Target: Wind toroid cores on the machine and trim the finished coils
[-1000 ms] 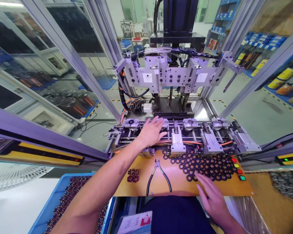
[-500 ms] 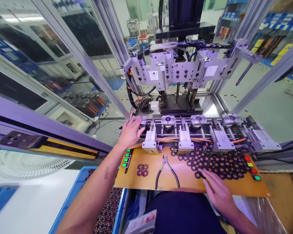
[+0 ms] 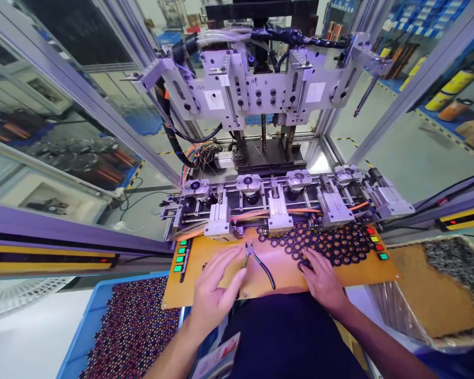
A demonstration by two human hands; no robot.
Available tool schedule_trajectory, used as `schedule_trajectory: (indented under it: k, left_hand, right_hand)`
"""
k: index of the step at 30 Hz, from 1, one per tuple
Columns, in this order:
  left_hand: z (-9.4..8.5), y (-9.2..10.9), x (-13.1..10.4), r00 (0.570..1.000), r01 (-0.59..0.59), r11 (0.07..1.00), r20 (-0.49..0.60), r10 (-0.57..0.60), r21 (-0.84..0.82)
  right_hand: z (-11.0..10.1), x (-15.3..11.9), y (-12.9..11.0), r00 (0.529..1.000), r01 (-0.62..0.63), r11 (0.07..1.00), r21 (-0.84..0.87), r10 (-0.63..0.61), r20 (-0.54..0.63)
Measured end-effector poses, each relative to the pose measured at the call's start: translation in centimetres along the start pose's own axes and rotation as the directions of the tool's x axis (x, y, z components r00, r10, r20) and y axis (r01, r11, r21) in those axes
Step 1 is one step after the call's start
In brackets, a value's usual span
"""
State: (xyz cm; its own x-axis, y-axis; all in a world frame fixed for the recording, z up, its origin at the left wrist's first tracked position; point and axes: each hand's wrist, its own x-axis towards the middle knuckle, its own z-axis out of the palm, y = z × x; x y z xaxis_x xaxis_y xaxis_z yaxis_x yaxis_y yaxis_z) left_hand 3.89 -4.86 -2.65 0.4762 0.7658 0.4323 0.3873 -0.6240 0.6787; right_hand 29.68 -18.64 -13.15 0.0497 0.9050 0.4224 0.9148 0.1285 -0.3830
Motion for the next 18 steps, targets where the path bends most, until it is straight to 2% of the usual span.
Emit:
schedule_trajectory:
  k: [2, 4, 6, 7, 8, 9, 11, 14, 16, 18]
  left_hand:
    - [0.9, 0.4, -0.4, 0.985, 0.132, 0.987, 0.123, -0.121, -0.087]
    - [1.5, 1.0, -0.4, 0.930, 0.272, 0.945, 0.301, -0.209, -0.183]
    - [2.0, 1.8, -0.2, 0.860, 0.370, 0.878, 0.470, -0.199, -0.304]
    - [2.1, 2.2, 0.0, 0.837, 0.398, 0.841, 0.520, -0.169, -0.366]
    - [2.3, 2.6, 0.0, 0.833, 0.407, 0.811, 0.536, -0.141, -0.420]
    - [2.3, 2.9, 0.1, 0.845, 0.397, 0.795, 0.521, -0.121, -0.459]
    - [2.4, 3.1, 0.1, 0.904, 0.309, 0.822, 0.416, -0.098, -0.479]
    - [2.3, 2.8, -0.1, 0.980, 0.085, 0.924, 0.197, -0.010, -0.372]
    - [2.3, 2.4, -0.2, 0.992, -0.053, 0.956, 0.097, 0.084, -0.288]
    - [2.2, 2.0, -0.3, 0.989, -0.123, 0.962, 0.054, 0.140, -0.244]
  right_hand:
    - [-0.5, 0.7, -0.9, 1.000, 0.010, 0.999, 0.032, -0.010, -0.003]
    - [-1.5, 1.8, -2.7, 1.000, 0.012, 0.991, 0.135, -0.009, -0.018]
    - [-2.7, 3.2, -4.9, 0.999, -0.006, 0.939, 0.345, 0.018, -0.032]
    - [-3.3, 4.0, -5.9, 0.999, -0.018, 0.890, 0.455, 0.038, -0.036]
    - [-3.9, 4.9, -6.9, 0.998, -0.031, 0.835, 0.549, 0.059, -0.035]
    - [-4.3, 5.7, -7.7, 0.997, -0.042, 0.784, 0.620, 0.075, -0.028]
    - [-4.6, 7.0, -8.6, 0.996, -0.072, 0.699, 0.712, 0.087, 0.015]
    - [-4.2, 8.1, -8.9, 0.989, -0.150, 0.556, 0.818, 0.079, 0.128]
    - [-3.8, 8.4, -9.0, 0.980, -0.197, 0.520, 0.831, 0.089, 0.177]
    - [-4.1, 9.0, -8.8, 0.976, -0.213, 0.526, 0.824, 0.080, 0.202]
